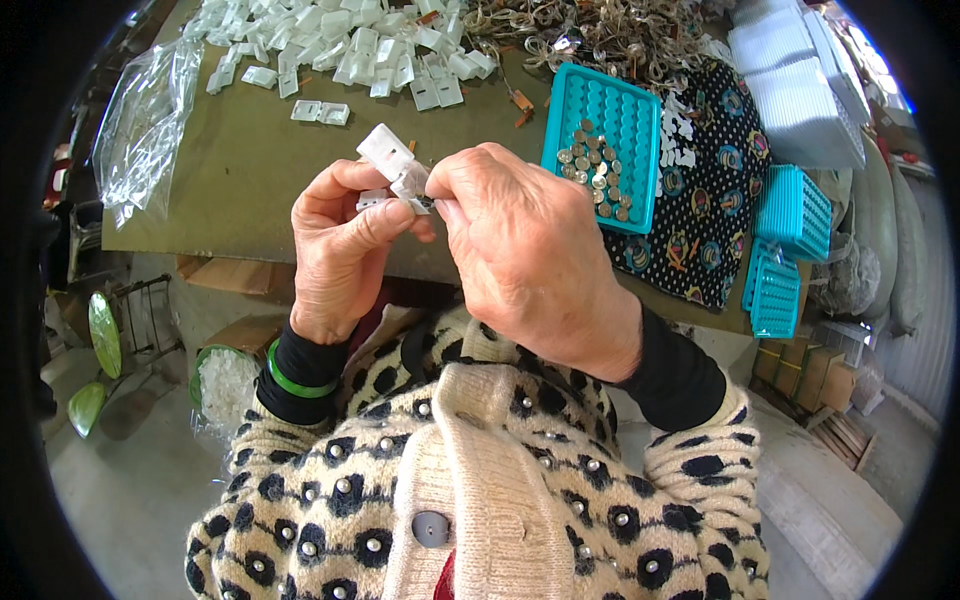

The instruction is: The person assembles small white plastic housings with metal contacts and wires. They repeatedly pick a housing, insert a contact, and attach a wire, then place the finished unit on the table. The process is repeated for multiple units throughout the clip.

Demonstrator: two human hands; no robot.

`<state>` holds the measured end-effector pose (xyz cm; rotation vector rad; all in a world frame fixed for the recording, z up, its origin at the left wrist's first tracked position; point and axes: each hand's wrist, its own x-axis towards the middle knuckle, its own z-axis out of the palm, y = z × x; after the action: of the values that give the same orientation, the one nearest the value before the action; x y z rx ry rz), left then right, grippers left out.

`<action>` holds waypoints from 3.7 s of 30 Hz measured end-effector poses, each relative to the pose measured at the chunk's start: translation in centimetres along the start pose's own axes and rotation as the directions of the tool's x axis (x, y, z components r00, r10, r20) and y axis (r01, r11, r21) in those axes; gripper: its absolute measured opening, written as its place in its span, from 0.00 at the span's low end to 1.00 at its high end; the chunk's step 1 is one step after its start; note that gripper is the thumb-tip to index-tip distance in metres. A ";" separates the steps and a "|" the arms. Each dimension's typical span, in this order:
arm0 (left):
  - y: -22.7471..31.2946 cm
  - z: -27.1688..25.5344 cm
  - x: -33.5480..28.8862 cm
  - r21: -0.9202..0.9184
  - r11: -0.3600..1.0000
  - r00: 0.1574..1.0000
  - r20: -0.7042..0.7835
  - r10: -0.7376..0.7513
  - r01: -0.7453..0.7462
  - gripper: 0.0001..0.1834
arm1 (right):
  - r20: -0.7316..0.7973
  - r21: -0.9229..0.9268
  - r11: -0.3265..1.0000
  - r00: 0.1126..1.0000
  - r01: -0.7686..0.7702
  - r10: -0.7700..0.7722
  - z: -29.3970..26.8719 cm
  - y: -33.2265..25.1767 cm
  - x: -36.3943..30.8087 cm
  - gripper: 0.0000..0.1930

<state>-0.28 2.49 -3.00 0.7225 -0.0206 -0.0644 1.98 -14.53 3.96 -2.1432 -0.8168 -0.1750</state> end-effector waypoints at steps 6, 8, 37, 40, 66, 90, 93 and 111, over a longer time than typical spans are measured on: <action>0.5 -0.2 0.0 -0.069 0.965 0.967 -0.010 -0.256 0.255 0.13 | 0.249 -0.028 0.989 0.959 0.145 -0.133 -1.7 1.4 1.0 0.08; 0.5 -0.3 0.0 -0.118 0.935 0.941 0.008 -0.337 0.336 0.13 | 0.308 0.028 0.986 0.937 0.163 -0.164 -2.2 2.1 1.4 0.09; -1.6 1.6 -1.2 0.045 0.986 0.987 -0.016 -0.162 0.162 0.10 | 0.445 -0.137 0.983 0.879 -0.124 0.173 -4.1 0.5 0.6 0.03; -1.7 1.5 -1.0 -0.014 0.985 0.985 -0.022 -0.173 0.172 0.10 | 0.421 -0.118 0.984 0.890 -0.136 0.174 -4.2 0.4 0.6 0.03; -1.5 -0.4 0.0 -0.212 0.931 0.955 0.059 -0.290 0.296 0.13 | 0.237 -0.078 0.995 0.969 -0.057 0.074 -2.5 -0.1 0.5 0.04; -1.3 0.3 -0.2 -0.035 0.992 0.983 -0.134 -0.128 0.124 0.08 | 0.029 -0.330 0.944 1.000 0.008 0.002 1.9 0.2 -2.5 0.11; -1.0 0.1 -0.2 -0.141 0.965 0.962 -0.127 -0.241 0.223 0.09 | -0.020 -0.307 0.951 0.999 0.042 -0.051 2.6 0.9 -2.8 0.11; -0.6 0.2 -0.1 -0.246 0.928 0.954 -0.034 -0.297 0.280 0.14 | -0.006 0.253 0.925 0.956 -0.283 0.294 -0.3 0.4 -2.1 0.05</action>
<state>-0.44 1.92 -3.25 0.4817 0.1603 -0.3187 0.64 -15.96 3.08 -1.9835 -0.4614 0.0334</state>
